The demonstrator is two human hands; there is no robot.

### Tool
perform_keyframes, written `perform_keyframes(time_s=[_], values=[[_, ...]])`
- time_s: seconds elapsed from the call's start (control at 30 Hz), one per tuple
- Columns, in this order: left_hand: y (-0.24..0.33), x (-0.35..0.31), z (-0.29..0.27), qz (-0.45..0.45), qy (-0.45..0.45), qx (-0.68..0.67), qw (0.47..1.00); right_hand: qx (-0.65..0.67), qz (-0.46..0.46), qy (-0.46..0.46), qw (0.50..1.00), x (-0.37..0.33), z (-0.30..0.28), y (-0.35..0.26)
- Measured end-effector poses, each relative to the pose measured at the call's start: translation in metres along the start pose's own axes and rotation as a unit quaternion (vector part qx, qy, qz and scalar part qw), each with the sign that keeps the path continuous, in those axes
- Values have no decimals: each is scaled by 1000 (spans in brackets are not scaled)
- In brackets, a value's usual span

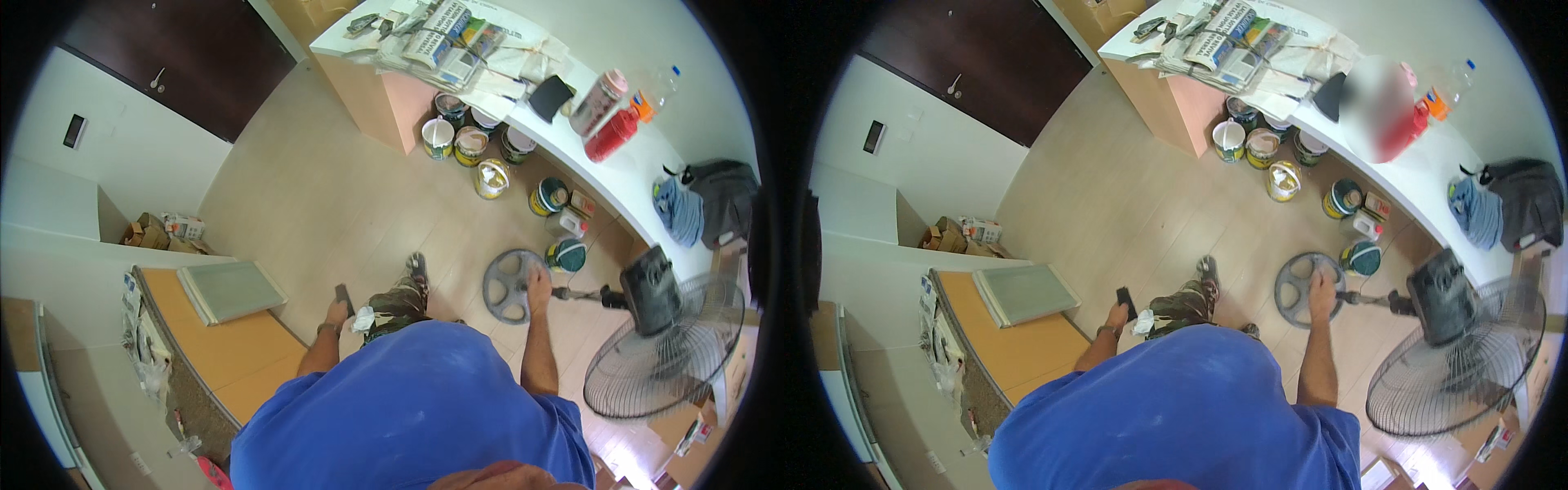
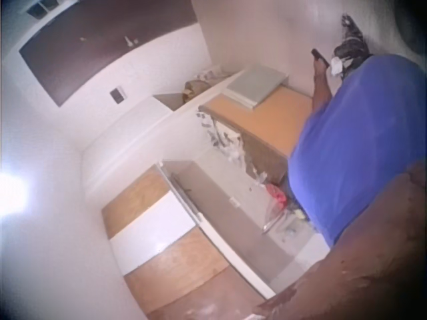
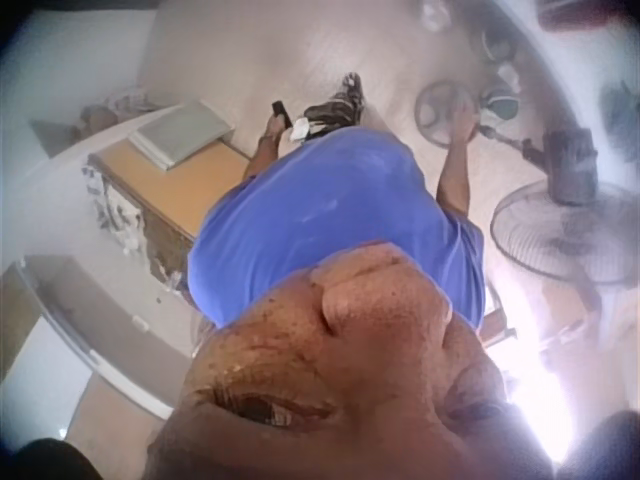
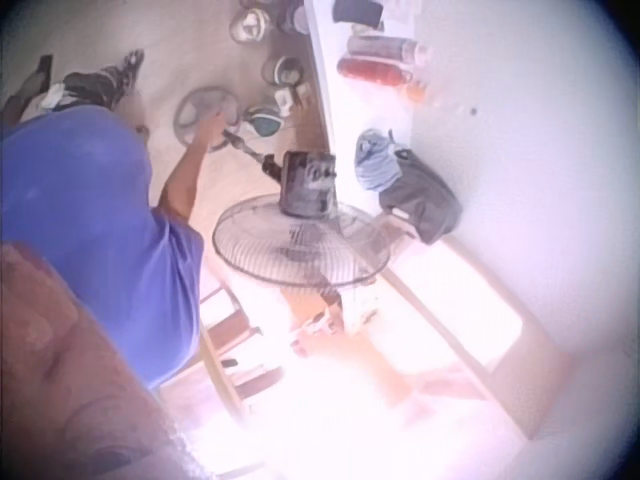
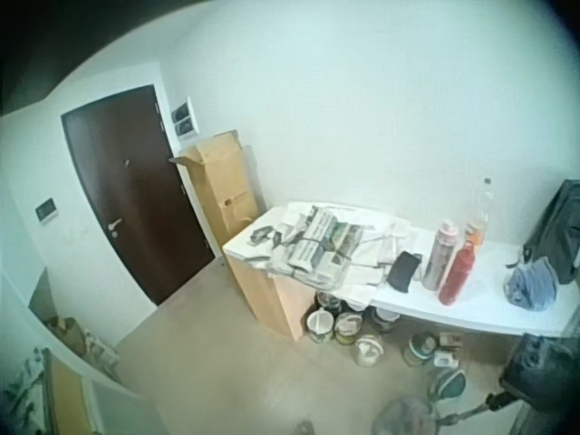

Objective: The person walks through a room under renovation, cleans a kitchen countertop with a sponge, and then handles large wooden panels. They open a cabinet door and lift a large piece of wood, placing it on a workbench.

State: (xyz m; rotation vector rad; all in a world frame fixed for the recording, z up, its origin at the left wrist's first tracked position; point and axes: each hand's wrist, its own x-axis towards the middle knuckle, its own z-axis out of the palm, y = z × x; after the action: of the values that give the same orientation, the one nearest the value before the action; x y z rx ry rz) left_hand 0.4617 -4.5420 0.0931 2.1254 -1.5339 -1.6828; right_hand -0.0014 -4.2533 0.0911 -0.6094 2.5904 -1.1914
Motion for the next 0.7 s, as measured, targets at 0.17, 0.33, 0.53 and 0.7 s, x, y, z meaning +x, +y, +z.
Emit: perform_keyframes(time_s=[0.17,0.33,0.53,0.7], values=[[-80,67,-24,10,18,212,977,0,-88,87,992,160,-4,-124],[-13,125,-43,87,-31,459,884,-116,-79,154,978,279,-4,-152],[123,186,-45,-17,72,-155,985,-256,-53,132,956,368,14,-153],[205,212,-30,13,65,-134,989,-262,48,104,958,413,22,-164]])
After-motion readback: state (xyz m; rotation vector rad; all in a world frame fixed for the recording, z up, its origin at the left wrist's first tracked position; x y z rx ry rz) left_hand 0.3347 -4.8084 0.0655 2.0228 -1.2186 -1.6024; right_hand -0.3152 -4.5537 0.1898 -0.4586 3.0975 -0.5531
